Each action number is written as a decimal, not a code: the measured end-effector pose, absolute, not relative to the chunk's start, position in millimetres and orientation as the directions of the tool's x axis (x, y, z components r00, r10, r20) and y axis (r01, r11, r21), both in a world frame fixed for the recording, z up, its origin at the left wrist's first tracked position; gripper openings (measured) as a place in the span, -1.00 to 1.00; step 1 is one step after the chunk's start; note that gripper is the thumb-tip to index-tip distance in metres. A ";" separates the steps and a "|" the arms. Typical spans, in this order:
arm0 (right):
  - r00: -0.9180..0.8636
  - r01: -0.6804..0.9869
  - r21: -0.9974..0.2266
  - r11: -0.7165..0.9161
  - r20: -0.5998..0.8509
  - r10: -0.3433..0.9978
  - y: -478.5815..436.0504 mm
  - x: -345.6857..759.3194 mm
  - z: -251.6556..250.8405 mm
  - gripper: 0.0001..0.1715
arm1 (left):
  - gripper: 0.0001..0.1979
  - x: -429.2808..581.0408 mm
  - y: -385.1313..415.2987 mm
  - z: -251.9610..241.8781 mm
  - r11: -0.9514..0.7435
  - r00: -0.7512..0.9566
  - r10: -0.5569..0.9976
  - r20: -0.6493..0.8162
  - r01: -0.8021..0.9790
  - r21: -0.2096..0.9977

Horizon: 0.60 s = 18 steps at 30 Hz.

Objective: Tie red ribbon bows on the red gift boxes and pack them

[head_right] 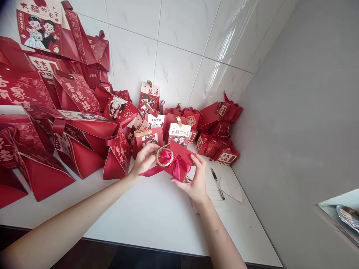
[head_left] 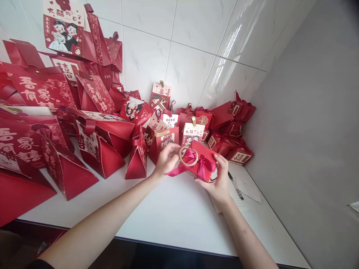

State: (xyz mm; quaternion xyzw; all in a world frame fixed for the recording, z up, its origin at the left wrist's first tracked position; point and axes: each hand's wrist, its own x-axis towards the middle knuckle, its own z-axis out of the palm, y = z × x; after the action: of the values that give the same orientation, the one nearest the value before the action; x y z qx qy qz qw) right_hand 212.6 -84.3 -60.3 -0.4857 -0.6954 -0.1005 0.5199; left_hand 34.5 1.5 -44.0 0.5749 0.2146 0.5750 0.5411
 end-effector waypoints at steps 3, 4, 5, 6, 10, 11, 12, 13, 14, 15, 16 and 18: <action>0.009 0.786 -0.354 0.508 0.827 0.562 -83.1 216.4 -60.7 -0.04 | -0.72 33.5 -4.7 -38.3 -0.332 0.285 0.836 0.469 -0.419 0.845; 0.005 0.786 -0.351 0.509 0.827 0.562 -82.7 217.5 -60.9 -0.04 | -0.71 33.2 -6.3 -36.4 -0.336 0.275 0.838 0.471 -0.419 0.843; 0.002 0.788 -0.348 0.509 0.827 0.562 -82.5 218.4 -61.1 -0.03 | -0.71 33.0 -7.2 -34.9 -0.341 0.258 0.845 0.468 -0.414 0.844; -0.001 0.789 -0.347 0.507 0.825 0.565 -82.5 219.1 -61.2 -0.03 | -0.72 32.9 -7.1 -34.3 -0.344 0.234 0.857 0.459 -0.404 0.848; -0.009 0.799 -0.336 0.498 0.823 0.568 -83.5 220.9 -60.7 -0.03 | -0.78 33.9 3.2 -42.9 -0.249 0.163 0.941 0.297 -0.261 0.933; -0.005 0.802 -0.337 0.493 0.822 0.569 -83.7 221.3 -60.3 -0.04 | -0.80 34.6 7.0 -47.2 -0.210 0.172 0.954 0.247 -0.209 0.955; 0.003 0.803 -0.340 0.490 0.824 0.567 -83.7 221.8 -60.1 -0.04 | -0.82 35.5 10.4 -51.7 -0.179 0.193 0.959 0.209 -0.160 0.971; 0.014 0.801 -0.345 0.489 0.828 0.561 -83.6 222.4 -59.9 -0.04 | -0.83 36.4 13.1 -55.8 -0.164 0.222 0.957 0.188 -0.121 0.979; 0.027 0.796 -0.353 0.491 0.832 0.554 -83.5 223.2 -60.1 -0.03 | -0.83 37.2 14.6 -59.3 -0.163 0.251 0.951 0.183 -0.097 0.982; 0.042 0.789 -0.363 0.496 0.837 0.545 -83.4 224.0 -60.5 -0.01 | -0.84 37.7 14.7 -61.7 -0.170 0.277 0.942 0.188 -0.086 0.982; 0.055 0.783 -0.371 0.500 0.841 0.538 -83.4 224.9 -61.3 0.00 | -0.85 37.6 13.3 -63.0 -0.179 0.299 0.935 0.194 -0.076 0.981; 0.071 0.775 -0.381 0.505 0.845 0.530 -84.4 225.7 -63.5 0.00 | -0.87 34.2 5.9 -61.7 -0.201 0.310 0.928 0.207 -0.052 0.978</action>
State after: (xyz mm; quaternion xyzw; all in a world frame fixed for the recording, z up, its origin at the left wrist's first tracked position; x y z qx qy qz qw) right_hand 225.7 -84.4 -63.5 -0.4849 -0.6724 -0.1117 0.5479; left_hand 34.2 5.9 -61.7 0.6176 0.3544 0.4682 0.5232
